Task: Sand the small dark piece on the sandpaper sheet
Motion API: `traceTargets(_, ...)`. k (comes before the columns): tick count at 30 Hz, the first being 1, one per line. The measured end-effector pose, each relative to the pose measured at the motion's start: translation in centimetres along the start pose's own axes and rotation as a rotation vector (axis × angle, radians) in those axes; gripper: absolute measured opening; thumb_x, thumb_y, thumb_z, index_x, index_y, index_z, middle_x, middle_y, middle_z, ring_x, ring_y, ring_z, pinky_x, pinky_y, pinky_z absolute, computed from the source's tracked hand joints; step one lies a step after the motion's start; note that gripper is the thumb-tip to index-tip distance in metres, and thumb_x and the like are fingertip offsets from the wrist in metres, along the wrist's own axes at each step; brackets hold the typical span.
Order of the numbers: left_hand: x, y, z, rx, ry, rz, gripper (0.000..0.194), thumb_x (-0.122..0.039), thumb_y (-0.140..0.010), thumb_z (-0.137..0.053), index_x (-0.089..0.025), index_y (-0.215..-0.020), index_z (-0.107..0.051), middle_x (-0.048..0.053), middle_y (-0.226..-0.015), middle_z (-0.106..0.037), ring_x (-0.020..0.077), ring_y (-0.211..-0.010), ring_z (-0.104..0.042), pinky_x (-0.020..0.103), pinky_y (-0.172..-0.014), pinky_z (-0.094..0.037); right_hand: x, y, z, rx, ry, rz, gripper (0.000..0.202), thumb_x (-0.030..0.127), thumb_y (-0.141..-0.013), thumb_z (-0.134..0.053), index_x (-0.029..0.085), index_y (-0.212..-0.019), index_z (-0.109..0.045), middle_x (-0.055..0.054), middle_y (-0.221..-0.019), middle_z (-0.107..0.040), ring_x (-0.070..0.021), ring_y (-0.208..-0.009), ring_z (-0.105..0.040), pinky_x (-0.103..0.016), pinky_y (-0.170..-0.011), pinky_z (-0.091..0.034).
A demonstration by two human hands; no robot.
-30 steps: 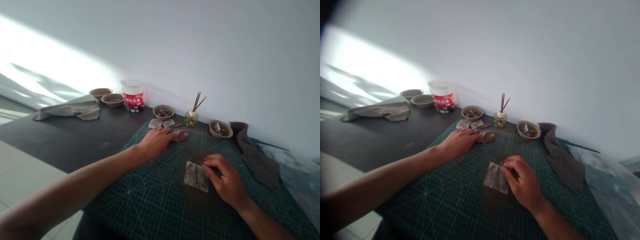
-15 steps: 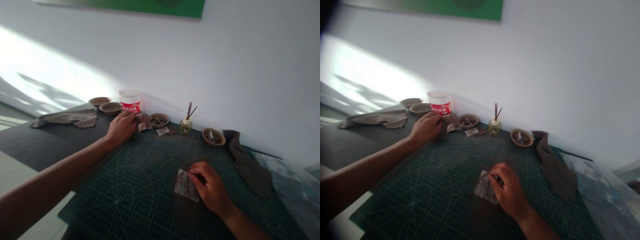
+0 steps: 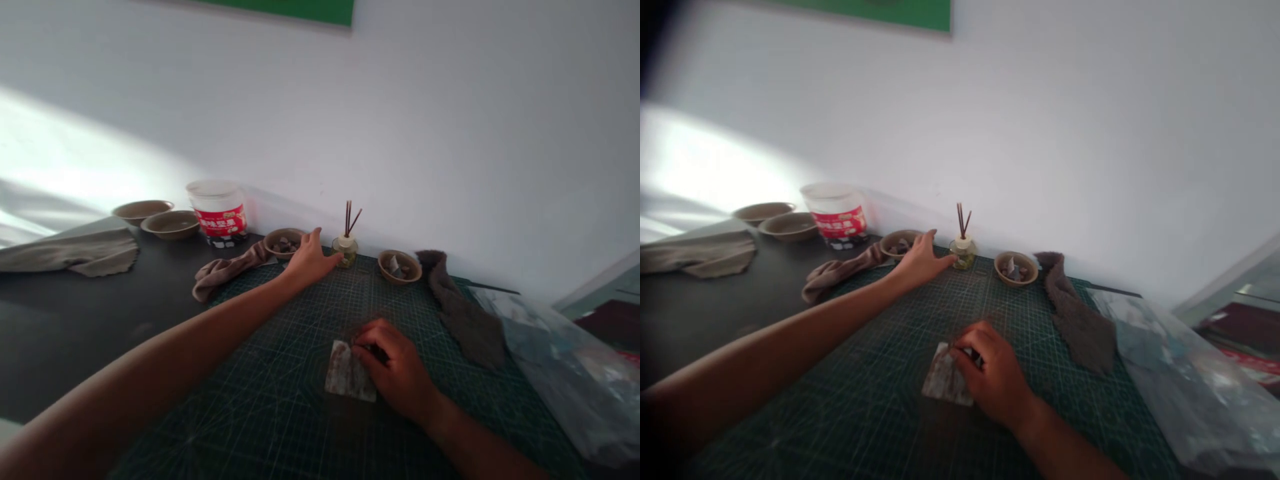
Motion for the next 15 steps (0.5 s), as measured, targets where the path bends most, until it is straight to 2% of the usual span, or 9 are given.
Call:
traceTargets(3, -1.2, -2.1, -2.5, 0.024, 0.006, 0.070, 0.093, -0.068, -0.077, -0.063, -0.013, -0.145, -0.034, 0.024, -0.147, -0.044, 0.0358, -0.128, -0.056, 0.040, -0.098, -0.048, 0.0, 0.0, 0.0, 0.007, -0.010, -0.025, 0.005, 0.023, -0.094, -0.064, 0.022, -0.089, -0.065, -0.004, -0.095, -0.069, -0.0187, -0.090, -0.066, -0.032, -0.081, -0.053)
traceTargets(6, -1.9, -3.0, -3.7, 0.046, 0.003, 0.108, 0.080, -0.068, -0.075, -0.064, -0.016, -0.134, -0.046, 0.020, -0.135, -0.056, 0.0355, -0.121, -0.061, 0.039, -0.094, -0.049, 0.1, 0.0, -0.1, 0.014, -0.015, -0.025, 0.005, 0.021, -0.093, -0.064, 0.022, -0.089, -0.065, -0.004, -0.096, -0.069, -0.0184, -0.092, -0.066, -0.032, -0.083, -0.052)
traceTargets(10, -1.9, -3.1, -3.8, 0.044, -0.007, 0.149, 0.065, -0.065, -0.078, -0.062, -0.017, -0.121, -0.054, 0.018, -0.124, -0.063, 0.0350, -0.114, -0.064, 0.040, -0.093, -0.049, 0.1, -0.1, -0.1, 0.011, -0.024, -0.022, 0.004, 0.022, -0.093, -0.064, 0.023, -0.090, -0.065, -0.004, -0.095, -0.069, -0.0189, -0.092, -0.066, -0.033, -0.083, -0.052)
traceTargets(15, -0.5, -2.8, -3.0, -0.007, -0.026, 0.224, 0.067, -0.063, -0.080, -0.060, -0.014, -0.124, -0.051, 0.022, -0.127, -0.059, 0.0380, -0.118, -0.060, 0.044, -0.095, -0.049, 0.2, -0.1, -0.1, 0.022, -0.016, -0.010, 0.004, 0.019, -0.093, -0.065, 0.022, -0.091, -0.066, -0.004, -0.095, -0.068, -0.0182, -0.093, -0.065, -0.032, -0.085, -0.051)
Point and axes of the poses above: each hand's wrist, its own y-axis away from the middle knuckle, its own z-axis out of the back of the hand, x = y × z, the point moved 2 cm from there along -y, towards the middle knuckle
